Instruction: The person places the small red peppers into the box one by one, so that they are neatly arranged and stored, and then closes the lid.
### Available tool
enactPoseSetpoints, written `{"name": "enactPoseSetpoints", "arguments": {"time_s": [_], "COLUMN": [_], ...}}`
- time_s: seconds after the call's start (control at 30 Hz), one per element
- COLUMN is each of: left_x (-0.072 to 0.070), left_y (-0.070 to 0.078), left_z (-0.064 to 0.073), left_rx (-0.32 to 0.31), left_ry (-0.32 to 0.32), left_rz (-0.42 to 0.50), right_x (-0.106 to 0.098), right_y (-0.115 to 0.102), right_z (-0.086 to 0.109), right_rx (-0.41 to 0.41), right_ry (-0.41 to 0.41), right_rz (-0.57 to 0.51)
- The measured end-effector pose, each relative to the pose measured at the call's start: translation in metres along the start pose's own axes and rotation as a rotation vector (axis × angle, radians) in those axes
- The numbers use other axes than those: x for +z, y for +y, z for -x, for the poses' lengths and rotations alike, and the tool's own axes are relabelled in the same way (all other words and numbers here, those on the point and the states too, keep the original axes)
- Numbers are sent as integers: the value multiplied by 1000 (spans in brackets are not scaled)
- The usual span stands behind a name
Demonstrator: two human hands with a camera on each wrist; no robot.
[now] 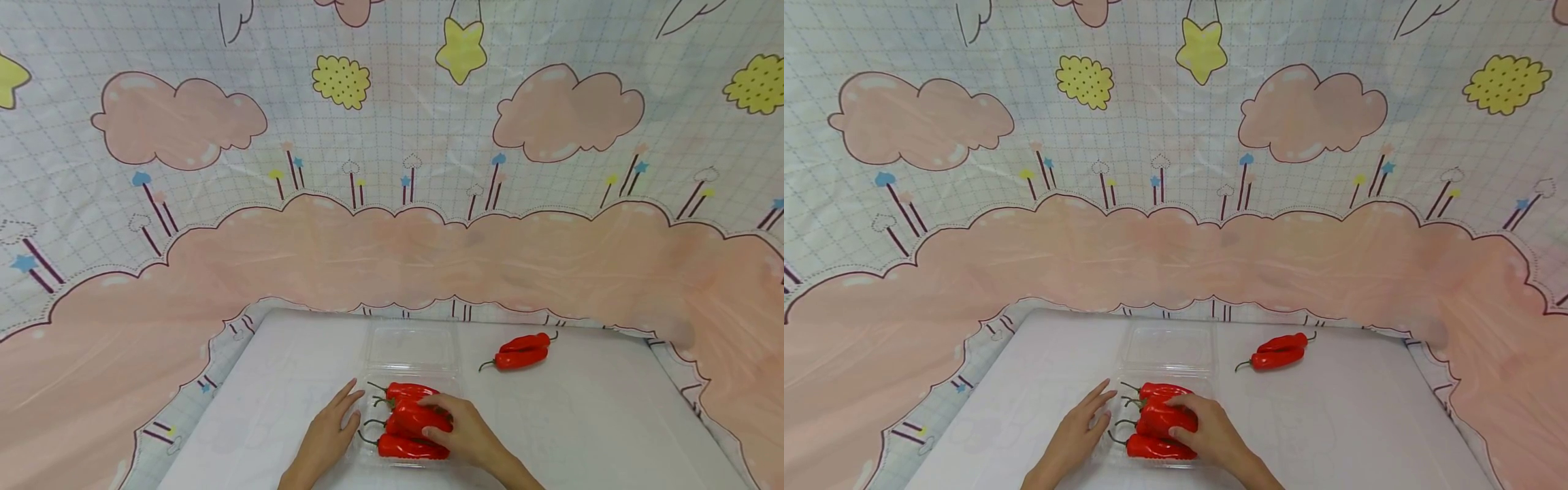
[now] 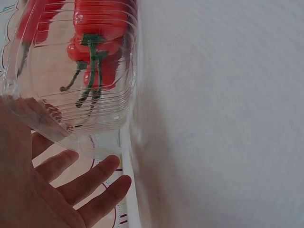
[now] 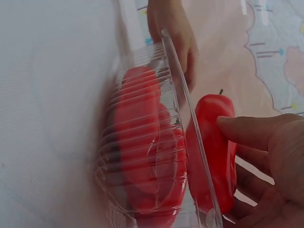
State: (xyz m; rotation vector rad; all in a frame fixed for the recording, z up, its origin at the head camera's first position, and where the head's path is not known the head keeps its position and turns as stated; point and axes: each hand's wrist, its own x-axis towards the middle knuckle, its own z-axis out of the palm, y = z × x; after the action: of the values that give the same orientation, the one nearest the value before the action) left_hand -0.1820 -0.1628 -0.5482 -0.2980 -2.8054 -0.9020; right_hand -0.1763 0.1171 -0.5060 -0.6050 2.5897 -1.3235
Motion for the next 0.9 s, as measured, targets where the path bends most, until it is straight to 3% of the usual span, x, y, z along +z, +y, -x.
{"name": "enactPoseSetpoints", "arguments": {"time_s": [0.17,0.4,0.9], "left_x": [0,0,-1], "left_y": [-1,0,3], "left_z": [0,0,0], "left_rx": [2,21,19], "left_ry": [5,15,15], "left_rz": [-1,-6,-6], "right_x": [2,4,12], "right_y": [0,2,3], "right_z": [-1,-2,-7], "right_rx": [19,-18,-38], "right_ry": [-31,-40,-28], "right_rz": [45,125,184]}}
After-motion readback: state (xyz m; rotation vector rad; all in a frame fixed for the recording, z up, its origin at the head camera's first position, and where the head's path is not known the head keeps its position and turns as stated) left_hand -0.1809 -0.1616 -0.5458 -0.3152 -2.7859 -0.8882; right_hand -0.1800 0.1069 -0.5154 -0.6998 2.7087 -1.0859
